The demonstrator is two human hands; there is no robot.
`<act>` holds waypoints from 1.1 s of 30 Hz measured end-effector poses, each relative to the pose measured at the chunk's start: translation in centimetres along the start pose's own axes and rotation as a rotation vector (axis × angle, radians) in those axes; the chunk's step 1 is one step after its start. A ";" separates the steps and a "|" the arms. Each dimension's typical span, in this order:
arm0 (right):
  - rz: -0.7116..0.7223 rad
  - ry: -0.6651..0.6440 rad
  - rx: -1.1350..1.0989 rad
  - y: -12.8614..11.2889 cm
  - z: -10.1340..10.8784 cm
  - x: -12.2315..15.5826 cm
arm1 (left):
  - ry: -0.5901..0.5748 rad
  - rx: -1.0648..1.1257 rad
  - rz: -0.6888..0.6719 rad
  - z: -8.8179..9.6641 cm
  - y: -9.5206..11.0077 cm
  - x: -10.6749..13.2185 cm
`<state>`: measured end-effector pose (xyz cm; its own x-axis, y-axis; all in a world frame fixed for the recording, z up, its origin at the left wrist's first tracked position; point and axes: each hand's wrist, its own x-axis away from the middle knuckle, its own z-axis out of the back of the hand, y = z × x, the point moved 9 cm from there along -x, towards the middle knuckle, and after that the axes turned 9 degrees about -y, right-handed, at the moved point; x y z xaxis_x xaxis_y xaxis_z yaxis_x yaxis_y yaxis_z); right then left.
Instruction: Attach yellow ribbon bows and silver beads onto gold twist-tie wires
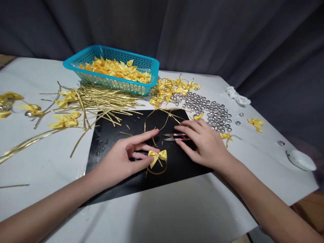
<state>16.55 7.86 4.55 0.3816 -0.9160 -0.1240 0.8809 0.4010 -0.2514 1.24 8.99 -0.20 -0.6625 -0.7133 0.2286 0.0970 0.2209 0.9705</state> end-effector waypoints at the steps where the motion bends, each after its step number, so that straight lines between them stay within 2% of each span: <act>1: -0.043 0.053 -0.145 -0.3 0.4 0.1 | 0.000 0.003 -0.019 0.0 0.1 0.1; 2: -0.139 0.077 -0.351 -0.1 0.3 0.3 | 0.003 0.007 -0.037 0.0 0.3 0.1; 4: -0.294 -0.124 -0.783 -0.8 -2.6 0.5 | 0.005 0.013 -0.068 0.0 0.5 0.3; 6: -0.375 -0.338 -1.046 -2.4 -5.1 0.8 | 0.005 0.008 -0.088 -0.1 0.5 0.3; 8: -0.436 -0.431 -1.192 -3.1 -6.3 0.8 | 0.033 -0.028 -0.105 0.2 0.6 0.3; 11: -0.502 -0.362 -1.222 -2.3 -5.8 0.1 | 0.161 -0.108 -0.112 1.6 0.6 0.5; 14: -0.531 -0.213 -1.099 -1.4 -4.3 -0.5 | 0.392 -0.162 -0.147 3.5 1.1 1.4; 16: -0.499 -0.100 -0.970 -1.6 -3.2 -0.4 | 0.522 -0.173 -0.151 4.1 1.4 2.3; 17: -0.449 -0.037 -0.886 -2.0 -2.6 -0.4 | 0.539 -0.161 -0.130 3.9 1.3 2.5; 18: -0.367 0.029 -0.789 -2.8 -1.9 -0.3 | 0.509 -0.116 -0.099 3.4 0.9 2.4; 21: -0.056 0.160 -0.540 -5.9 -0.6 0.2 | 0.319 0.088 -0.027 1.0 -0.3 1.6; 24: 0.096 0.160 -0.508 -7.3 -0.8 0.6 | 0.214 0.261 0.001 -0.2 -1.0 1.1; 27: 0.024 0.066 -0.744 -6.2 -1.9 0.3 | 0.169 0.353 0.056 -0.4 -1.6 0.8; 31: -0.312 0.047 -1.110 -3.2 -3.8 0.6 | 0.165 0.425 0.085 0.0 -2.0 0.7; 33: -0.381 -0.025 -1.164 -2.9 -4.5 0.6 | 0.146 0.449 0.090 0.0 -1.9 0.6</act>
<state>12.91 6.23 0.87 0.1709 -0.9722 0.1600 0.1664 -0.1316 -0.9772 0.64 8.09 -1.88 -0.5522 -0.7569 0.3496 -0.2021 0.5284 0.8246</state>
